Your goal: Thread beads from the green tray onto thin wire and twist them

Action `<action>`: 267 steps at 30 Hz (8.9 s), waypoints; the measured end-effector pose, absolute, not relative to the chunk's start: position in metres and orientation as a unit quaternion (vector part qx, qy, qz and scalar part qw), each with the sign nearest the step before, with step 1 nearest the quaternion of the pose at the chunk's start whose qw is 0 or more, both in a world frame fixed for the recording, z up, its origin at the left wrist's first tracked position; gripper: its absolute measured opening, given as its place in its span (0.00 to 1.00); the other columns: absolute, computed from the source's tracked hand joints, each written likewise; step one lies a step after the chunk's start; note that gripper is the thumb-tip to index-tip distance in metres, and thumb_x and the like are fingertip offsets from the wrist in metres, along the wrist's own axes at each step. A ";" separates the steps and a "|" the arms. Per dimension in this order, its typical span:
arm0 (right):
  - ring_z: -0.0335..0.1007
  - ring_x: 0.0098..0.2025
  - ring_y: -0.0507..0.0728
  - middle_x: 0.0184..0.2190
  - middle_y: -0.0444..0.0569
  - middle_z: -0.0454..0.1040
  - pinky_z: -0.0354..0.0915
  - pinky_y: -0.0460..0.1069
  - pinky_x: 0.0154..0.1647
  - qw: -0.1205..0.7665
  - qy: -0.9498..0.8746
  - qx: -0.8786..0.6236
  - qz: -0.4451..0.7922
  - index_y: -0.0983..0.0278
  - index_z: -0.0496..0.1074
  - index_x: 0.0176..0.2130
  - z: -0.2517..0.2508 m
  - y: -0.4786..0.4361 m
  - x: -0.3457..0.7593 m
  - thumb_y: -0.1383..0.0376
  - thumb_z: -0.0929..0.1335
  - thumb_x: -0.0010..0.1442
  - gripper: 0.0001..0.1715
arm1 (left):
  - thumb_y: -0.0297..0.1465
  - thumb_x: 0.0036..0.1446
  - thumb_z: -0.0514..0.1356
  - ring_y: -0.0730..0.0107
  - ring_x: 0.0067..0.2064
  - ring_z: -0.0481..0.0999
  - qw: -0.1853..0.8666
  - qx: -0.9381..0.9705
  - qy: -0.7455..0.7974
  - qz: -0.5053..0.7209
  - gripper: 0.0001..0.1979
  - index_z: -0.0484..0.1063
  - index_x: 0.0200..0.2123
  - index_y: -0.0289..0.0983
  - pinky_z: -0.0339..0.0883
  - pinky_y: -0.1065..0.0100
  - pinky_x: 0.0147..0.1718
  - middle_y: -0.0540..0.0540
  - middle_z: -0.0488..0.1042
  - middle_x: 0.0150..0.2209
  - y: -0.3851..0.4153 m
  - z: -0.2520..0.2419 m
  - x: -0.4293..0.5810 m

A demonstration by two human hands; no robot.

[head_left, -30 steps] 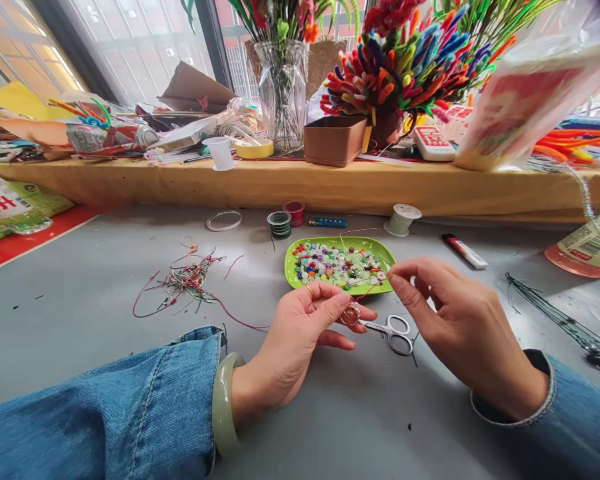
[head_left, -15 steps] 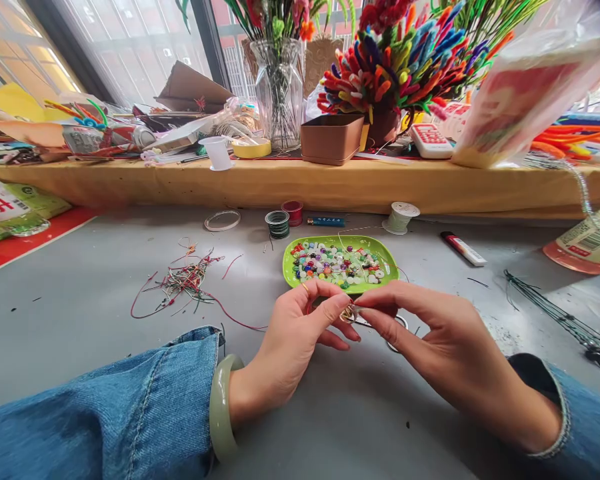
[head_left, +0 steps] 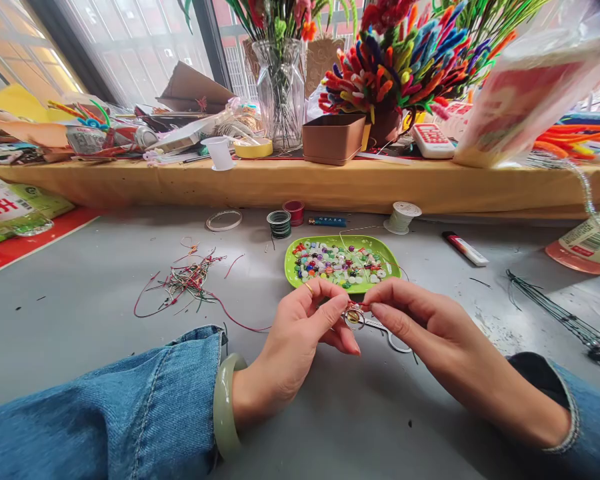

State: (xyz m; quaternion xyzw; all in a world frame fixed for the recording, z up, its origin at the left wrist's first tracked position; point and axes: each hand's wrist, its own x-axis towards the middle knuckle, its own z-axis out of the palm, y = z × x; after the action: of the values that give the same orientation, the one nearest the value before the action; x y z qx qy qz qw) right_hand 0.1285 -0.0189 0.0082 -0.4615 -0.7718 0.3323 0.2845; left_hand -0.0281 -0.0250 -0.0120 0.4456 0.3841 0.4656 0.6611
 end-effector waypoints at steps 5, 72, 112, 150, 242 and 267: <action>0.61 0.31 0.50 0.28 0.42 0.66 0.58 0.44 0.31 0.273 -0.765 -0.452 0.368 0.61 0.63 0.32 0.008 -0.017 0.131 0.63 0.57 0.59 0.08 | 0.32 0.53 0.52 0.82 0.21 0.67 0.660 0.455 0.382 0.460 0.06 0.60 0.29 0.35 0.62 0.76 0.25 0.52 0.66 0.25 -0.025 -0.011 -0.028; 0.36 0.18 0.45 0.17 0.37 0.38 0.39 0.48 0.19 0.553 -0.488 -0.494 0.461 0.62 0.65 0.28 0.042 0.026 0.192 0.62 0.59 0.57 0.10 | 0.34 0.42 0.59 0.79 0.26 0.64 0.673 0.440 0.419 0.421 0.09 0.66 0.27 0.35 0.61 0.76 0.21 0.48 0.69 0.30 -0.006 -0.012 -0.038; 0.45 0.18 0.45 0.12 0.37 0.54 0.45 0.43 0.18 0.348 -0.526 -0.422 0.651 0.64 0.65 0.47 0.006 -0.004 0.130 0.61 0.63 0.54 0.21 | 0.36 0.43 0.60 0.75 0.32 0.66 0.642 0.460 0.422 0.446 0.11 0.67 0.30 0.35 0.64 0.76 0.23 0.49 0.67 0.29 -0.008 -0.016 -0.034; 0.62 0.20 0.47 0.20 0.41 0.71 0.58 0.44 0.23 0.339 -0.867 -0.340 -0.135 0.67 0.68 0.40 -0.017 -0.011 0.129 0.72 0.65 0.50 0.15 | 0.32 0.46 0.58 0.76 0.30 0.67 0.584 0.510 0.436 0.457 0.07 0.69 0.29 0.34 0.65 0.76 0.23 0.49 0.69 0.29 -0.012 -0.018 -0.030; 0.62 0.31 0.52 0.30 0.49 0.70 0.61 0.47 0.30 0.315 -0.904 -0.267 -0.114 0.67 0.67 0.37 -0.007 -0.008 0.139 0.74 0.66 0.48 0.12 | 0.29 0.44 0.60 0.80 0.30 0.65 0.650 0.430 0.433 0.452 0.14 0.62 0.36 0.35 0.61 0.77 0.26 0.52 0.66 0.26 -0.017 -0.011 -0.029; 0.61 0.28 0.51 0.25 0.46 0.71 0.59 0.47 0.26 0.316 -0.894 -0.229 -0.220 0.67 0.69 0.33 -0.004 -0.003 0.141 0.72 0.68 0.46 0.10 | 0.26 0.44 0.58 0.79 0.30 0.62 0.662 0.421 0.416 0.460 0.12 0.61 0.35 0.35 0.58 0.75 0.30 0.53 0.63 0.25 -0.016 -0.019 -0.030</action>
State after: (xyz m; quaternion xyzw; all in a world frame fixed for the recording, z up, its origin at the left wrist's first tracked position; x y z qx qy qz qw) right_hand 0.1407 -0.0032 -0.0043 -0.2291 -0.8940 -0.2201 0.3161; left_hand -0.0303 -0.0164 -0.0188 0.4211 0.4165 0.4595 0.6619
